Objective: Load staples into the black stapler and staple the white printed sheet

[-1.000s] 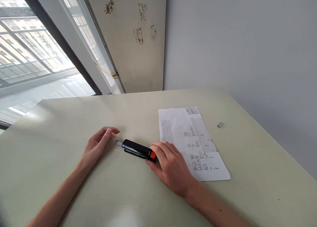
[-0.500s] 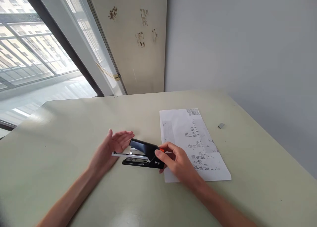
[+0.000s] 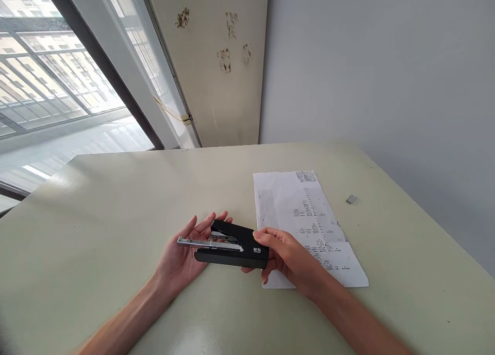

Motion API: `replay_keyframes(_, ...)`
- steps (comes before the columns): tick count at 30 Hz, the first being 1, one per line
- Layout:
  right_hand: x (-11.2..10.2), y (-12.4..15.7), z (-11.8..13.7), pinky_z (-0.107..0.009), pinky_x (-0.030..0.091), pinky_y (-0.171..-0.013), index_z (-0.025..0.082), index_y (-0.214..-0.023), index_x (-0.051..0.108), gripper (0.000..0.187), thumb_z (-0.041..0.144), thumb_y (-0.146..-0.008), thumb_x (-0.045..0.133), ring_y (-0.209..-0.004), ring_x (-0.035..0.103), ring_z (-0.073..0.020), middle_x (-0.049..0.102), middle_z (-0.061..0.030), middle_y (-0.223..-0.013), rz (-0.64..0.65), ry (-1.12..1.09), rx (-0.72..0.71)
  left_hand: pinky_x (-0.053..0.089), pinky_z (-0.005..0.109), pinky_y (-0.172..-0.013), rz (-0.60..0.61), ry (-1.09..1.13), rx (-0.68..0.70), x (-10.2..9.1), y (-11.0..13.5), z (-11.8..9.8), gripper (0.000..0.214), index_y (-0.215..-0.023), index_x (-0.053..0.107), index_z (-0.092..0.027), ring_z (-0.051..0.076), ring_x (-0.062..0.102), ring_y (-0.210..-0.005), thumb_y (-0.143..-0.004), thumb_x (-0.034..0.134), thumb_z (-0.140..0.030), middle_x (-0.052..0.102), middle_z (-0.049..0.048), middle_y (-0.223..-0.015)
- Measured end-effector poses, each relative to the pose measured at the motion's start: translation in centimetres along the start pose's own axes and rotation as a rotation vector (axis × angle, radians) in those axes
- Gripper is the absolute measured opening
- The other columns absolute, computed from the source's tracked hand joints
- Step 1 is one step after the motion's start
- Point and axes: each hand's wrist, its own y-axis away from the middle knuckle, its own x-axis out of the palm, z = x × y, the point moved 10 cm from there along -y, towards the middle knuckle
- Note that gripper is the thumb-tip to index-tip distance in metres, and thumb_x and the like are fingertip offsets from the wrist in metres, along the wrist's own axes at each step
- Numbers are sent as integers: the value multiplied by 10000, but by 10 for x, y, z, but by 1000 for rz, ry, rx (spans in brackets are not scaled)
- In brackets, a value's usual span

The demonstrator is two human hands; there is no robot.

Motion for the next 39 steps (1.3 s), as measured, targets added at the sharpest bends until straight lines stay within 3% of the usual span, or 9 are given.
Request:
replay_keyframes(9,1,0,-1,-239,581,-585,153,-970,717,391,534,-987,630,-817,766,-207,739,-84,-888,9,-36,32,483,414,-1152,-8,70,-34,-2,1,6,332,-1122,783,-101,311,565,-1411,-1056,523,-297,669,137,-1438)
replay_keyframes(17,-7,-1,-9,-238,601,-587,151,-1048,764,371,499,-992,648,-771,760,-187,747,-73,-860,-43,-107,58,403,437,-1235,17,58,-18,1,1,6,334,-1113,795,-110,330,540,-1434,-1038,549,-323,668,133,-1440)
replay_keyframes(23,-11,1,-20,-240,614,-578,163,-917,722,343,498,-973,685,-626,721,-146,696,-17,-749,-80,-176,146,398,411,-1232,25,67,-5,-1,-2,6,340,-1058,807,-114,311,525,-1450,-1042,528,-308,685,161,-1409)
replay_keyframes(29,-3,1,-10,-242,602,-603,168,-941,675,379,545,-980,660,-677,725,-150,693,-18,-780,6,-125,87,488,392,-1148,-36,77,41,-7,-2,2,311,-936,802,-139,285,616,-1362,-1021,510,-208,746,148,-1304)
replay_keyframes(35,-8,4,8,-288,561,-626,201,-941,566,400,594,-975,636,-685,716,-181,699,-18,-735,-38,10,-32,571,360,-1013,-181,134,142,-20,-5,-19,264,-854,735,-147,231,731,-1102,-984,507,-114,774,116,-1074)
replay_keyframes(37,-13,5,14,-318,562,-658,203,-1014,565,414,606,-964,646,-691,715,-192,723,-29,-756,-99,54,-78,595,311,-864,-183,147,187,-22,-5,-30,206,-829,697,-145,175,715,-874,-958,539,-118,709,78,-890)
replay_keyframes(39,-18,7,19,-342,568,-680,207,-1055,570,434,616,-946,668,-715,724,-202,750,-49,-839,-169,99,-128,537,246,-661,-177,82,221,-22,-3,-41,138,-812,660,-150,109,571,-646,-933,594,-139,553,8,-727)
